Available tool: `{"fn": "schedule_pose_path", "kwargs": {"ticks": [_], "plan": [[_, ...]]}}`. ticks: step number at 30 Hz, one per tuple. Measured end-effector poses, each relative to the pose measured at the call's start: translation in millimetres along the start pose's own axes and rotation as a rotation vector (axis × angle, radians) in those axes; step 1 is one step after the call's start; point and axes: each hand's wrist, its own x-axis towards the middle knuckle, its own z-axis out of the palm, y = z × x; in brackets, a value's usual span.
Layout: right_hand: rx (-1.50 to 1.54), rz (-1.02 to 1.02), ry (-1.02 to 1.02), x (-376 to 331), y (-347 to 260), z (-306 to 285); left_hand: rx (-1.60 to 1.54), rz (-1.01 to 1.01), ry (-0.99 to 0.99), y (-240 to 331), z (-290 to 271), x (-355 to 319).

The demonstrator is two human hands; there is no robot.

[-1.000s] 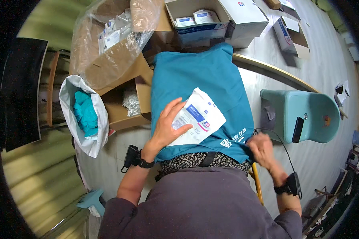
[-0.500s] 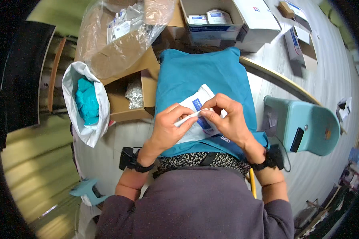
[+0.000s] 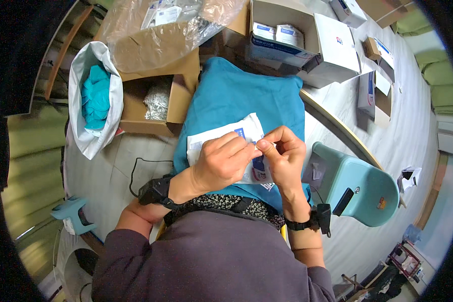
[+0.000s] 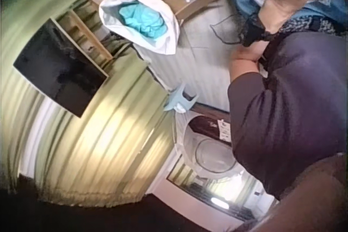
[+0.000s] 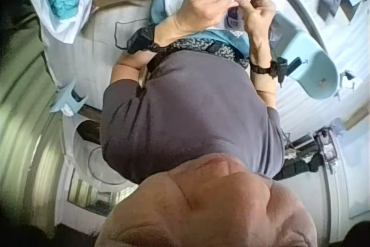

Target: The person is unpacking green surgical masks from cardboard boxes and plastic packaging for inspection.

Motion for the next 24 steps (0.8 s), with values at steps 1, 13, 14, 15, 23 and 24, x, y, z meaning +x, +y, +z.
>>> {"fn": "schedule_pose_path", "kwargs": {"ticks": [1, 13, 14, 15, 23, 24], "plan": [[0.001, 0.011, 0.009, 0, 0, 2, 0.028, 0.014, 0.004, 0, -1, 0], [-0.185, 0.055, 0.289, 40, 49, -29, -0.480, -0.019, 0.024, 28, -25, 1], [-0.248, 0.038, 0.325, 41, 57, -38, -0.529, -0.033, 0.005, 34, -34, 3], [-0.301, 0.015, 0.348, 45, 59, -40, -0.562, -0.046, -0.011, 38, -42, 5], [0.004, -0.008, 0.014, 22, 44, -30, -0.142, -0.602, -0.287, -38, -37, -4], [0.085, 0.023, -0.017, 18, 37, -22, -0.031, -0.610, -0.270, -55, -20, -11]]}}
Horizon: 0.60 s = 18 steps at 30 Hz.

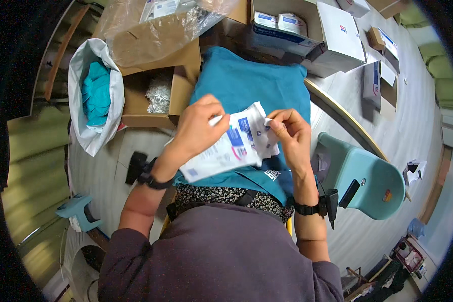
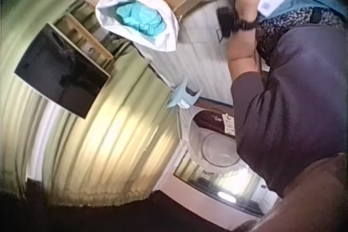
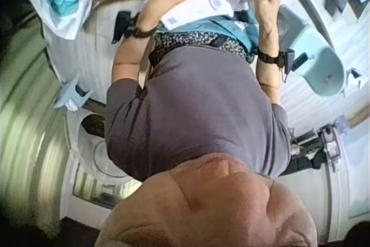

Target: The person is unpacking green surgical masks from cardboard boxes and plastic packaging for inspection.

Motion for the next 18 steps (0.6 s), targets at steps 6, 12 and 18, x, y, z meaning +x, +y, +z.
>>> {"fn": "schedule_pose_path", "kwargs": {"ticks": [6, 12, 18], "plan": [[0.223, 0.234, 0.000, -2, 0, 16, 0.079, -0.149, -0.176, -26, 29, 16], [-0.342, -0.011, 0.122, 1, 7, 23, -0.041, 0.017, -0.070, 1, 7, 2], [-0.334, -0.080, 0.269, -4, -21, 45, -0.090, 0.055, -0.009, 12, 3, -4]]}}
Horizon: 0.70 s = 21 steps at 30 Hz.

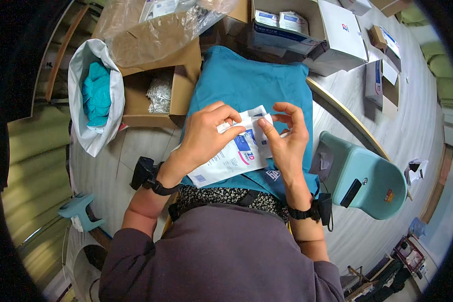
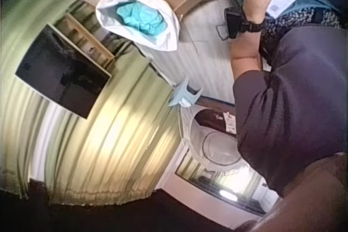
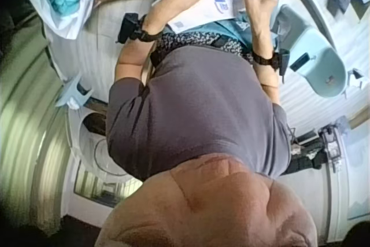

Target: The person is unpacking green surgical masks from cardboard boxes and plastic packaging for inspection.

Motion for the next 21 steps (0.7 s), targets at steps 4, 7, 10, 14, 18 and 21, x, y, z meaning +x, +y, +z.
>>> {"fn": "schedule_pose_path", "kwargs": {"ticks": [4, 7, 10, 14, 18, 21], "plan": [[-0.199, -0.238, -0.003, -6, 14, -7, 0.027, 0.059, -0.033, -6, 4, -2], [-0.218, -0.331, -0.062, -7, 22, -7, 0.028, 0.041, -0.087, -9, 5, -3], [-0.307, -0.357, -0.079, -6, 23, -9, 0.042, 0.061, -0.110, -12, 4, -4], [-0.236, -0.280, -0.124, -9, 21, -8, 0.008, 0.047, -0.152, -12, 6, -10], [-0.103, 0.060, -0.300, -18, 12, -17, -0.096, 0.023, -0.177, 2, -2, -11], [-0.093, 0.144, -0.298, -22, 8, -18, -0.051, 0.081, -0.193, 9, -4, -12]]}}
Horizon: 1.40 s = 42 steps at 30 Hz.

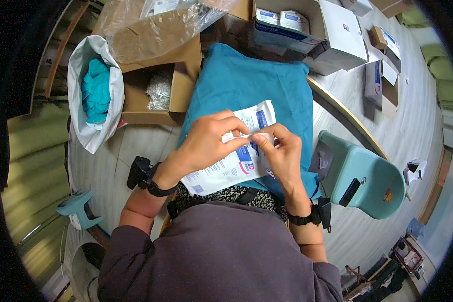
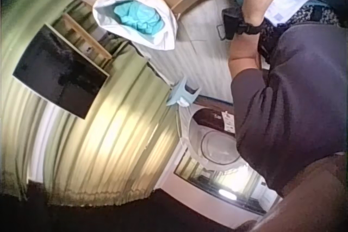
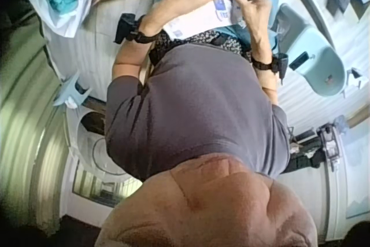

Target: The person is unpacking green surgical masks from cardboard boxes and plastic packaging for inspection.

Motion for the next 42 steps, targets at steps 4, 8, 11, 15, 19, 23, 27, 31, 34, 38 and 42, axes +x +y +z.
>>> {"fn": "schedule_pose_path", "kwargs": {"ticks": [4, 8, 11, 15, 19, 23, 27, 31, 34, 38, 42], "plan": [[-0.031, -0.361, 0.094, -4, -17, 6, 0.025, 0.130, -0.103, -1, -9, 10], [0.041, -0.255, 0.183, 2, -33, 3, 0.103, 0.340, 0.149, 23, -1, 16], [0.191, -0.131, 0.202, 20, -24, -2, 0.243, 0.445, 0.293, 31, 16, 24], [-0.064, -0.272, 0.444, 50, 26, -13, 0.193, 0.623, 0.213, 57, 25, -2], [0.176, 0.072, 0.321, 46, 34, -22, -0.038, 0.548, 0.215, 63, 25, -8], [0.090, 0.131, 0.367, 53, 45, -22, -0.203, 0.502, 0.135, 85, 11, -17], [0.197, 0.148, 0.298, 58, 58, -29, -0.146, 0.348, 0.169, 80, 8, -8], [0.493, 0.054, 0.266, 50, 21, -23, 0.212, 0.241, 0.272, 66, -12, 8], [0.370, 0.032, 0.242, 57, 17, -26, 0.376, 0.350, 0.347, 50, -19, 28], [-0.285, -0.097, 0.344, 82, 36, -11, 0.306, 0.204, 0.302, 51, -14, 34], [-0.425, -0.189, 0.180, 76, 38, -3, 0.505, -0.188, -0.016, 21, -4, 43]]}}
